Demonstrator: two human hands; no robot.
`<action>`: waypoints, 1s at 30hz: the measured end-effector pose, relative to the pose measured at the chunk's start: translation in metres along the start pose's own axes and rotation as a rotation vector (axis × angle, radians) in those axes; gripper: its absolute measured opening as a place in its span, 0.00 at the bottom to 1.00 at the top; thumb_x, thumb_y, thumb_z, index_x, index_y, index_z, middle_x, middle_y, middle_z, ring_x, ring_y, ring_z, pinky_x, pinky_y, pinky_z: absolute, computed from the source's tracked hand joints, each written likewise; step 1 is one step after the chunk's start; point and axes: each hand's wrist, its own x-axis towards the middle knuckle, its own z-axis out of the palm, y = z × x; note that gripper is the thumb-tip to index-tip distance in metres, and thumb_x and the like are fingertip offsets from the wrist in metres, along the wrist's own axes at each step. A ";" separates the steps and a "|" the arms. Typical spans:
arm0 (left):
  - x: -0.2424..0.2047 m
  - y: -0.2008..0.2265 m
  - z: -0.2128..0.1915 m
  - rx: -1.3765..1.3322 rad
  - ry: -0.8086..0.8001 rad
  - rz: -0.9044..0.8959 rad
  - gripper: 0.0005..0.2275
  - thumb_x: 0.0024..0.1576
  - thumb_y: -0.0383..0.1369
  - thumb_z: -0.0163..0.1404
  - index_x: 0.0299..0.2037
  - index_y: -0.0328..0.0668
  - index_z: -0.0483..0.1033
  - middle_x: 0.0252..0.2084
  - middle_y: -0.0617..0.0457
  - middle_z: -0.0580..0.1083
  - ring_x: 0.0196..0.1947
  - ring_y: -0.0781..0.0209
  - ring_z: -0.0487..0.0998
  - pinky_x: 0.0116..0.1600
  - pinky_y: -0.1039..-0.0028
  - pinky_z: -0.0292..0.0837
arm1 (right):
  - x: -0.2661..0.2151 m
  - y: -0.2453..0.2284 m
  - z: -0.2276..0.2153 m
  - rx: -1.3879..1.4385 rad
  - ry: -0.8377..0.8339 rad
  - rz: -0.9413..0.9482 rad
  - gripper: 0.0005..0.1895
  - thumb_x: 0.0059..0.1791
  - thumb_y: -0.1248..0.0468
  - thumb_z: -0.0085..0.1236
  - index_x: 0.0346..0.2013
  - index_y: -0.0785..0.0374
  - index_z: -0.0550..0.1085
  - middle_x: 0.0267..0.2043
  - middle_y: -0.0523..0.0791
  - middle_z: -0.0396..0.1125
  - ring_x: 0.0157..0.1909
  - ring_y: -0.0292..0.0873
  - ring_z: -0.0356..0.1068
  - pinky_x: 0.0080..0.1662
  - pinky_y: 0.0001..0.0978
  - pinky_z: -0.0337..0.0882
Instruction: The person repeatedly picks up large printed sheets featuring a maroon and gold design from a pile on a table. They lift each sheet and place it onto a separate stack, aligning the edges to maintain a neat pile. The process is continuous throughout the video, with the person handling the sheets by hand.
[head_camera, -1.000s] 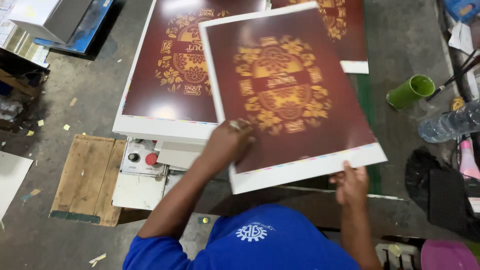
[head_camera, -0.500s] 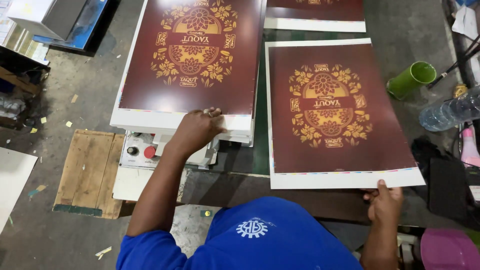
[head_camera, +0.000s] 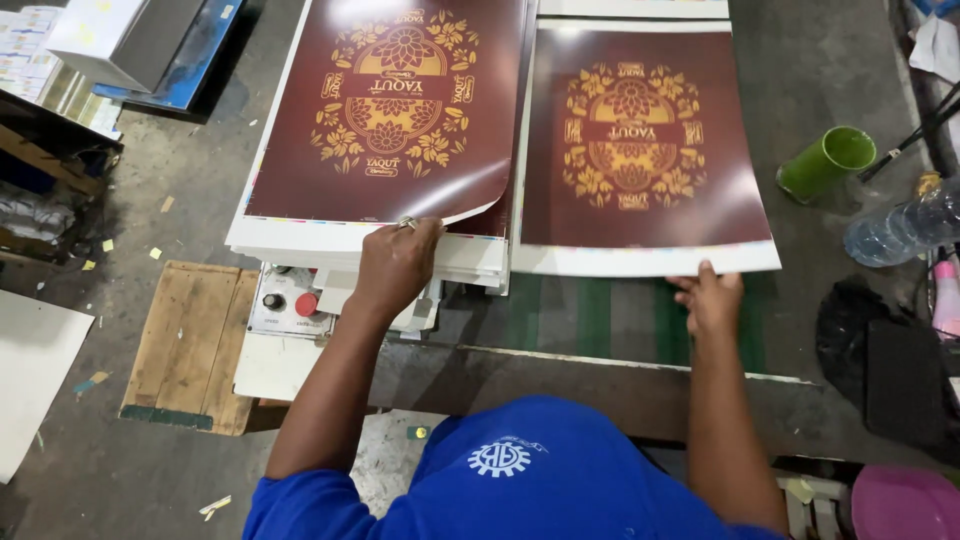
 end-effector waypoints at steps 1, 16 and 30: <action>0.001 0.003 -0.004 0.002 0.003 0.000 0.01 0.61 0.26 0.52 0.38 0.39 0.76 0.25 0.46 0.75 0.24 0.50 0.77 0.30 0.61 0.71 | 0.005 -0.004 0.001 0.001 -0.002 -0.003 0.17 0.60 0.62 0.44 0.63 0.62 0.61 0.45 0.48 0.72 0.36 0.43 0.76 0.28 0.29 0.68; -0.007 0.123 0.042 -0.333 -0.037 0.221 0.06 0.57 0.32 0.57 0.32 0.41 0.73 0.21 0.50 0.73 0.22 0.53 0.78 0.27 0.61 0.70 | -0.135 0.026 0.087 -0.123 -0.732 0.070 0.30 0.49 0.67 0.58 0.66 0.63 0.62 0.50 0.46 0.74 0.47 0.41 0.75 0.40 0.29 0.74; 0.010 0.083 -0.007 -0.334 -0.049 0.073 0.14 0.56 0.34 0.55 0.48 0.36 0.81 0.37 0.44 0.80 0.33 0.46 0.82 0.37 0.58 0.75 | -0.144 -0.011 0.033 0.333 -0.242 0.142 0.15 0.55 0.65 0.48 0.56 0.65 0.68 0.42 0.48 0.73 0.40 0.44 0.77 0.33 0.32 0.73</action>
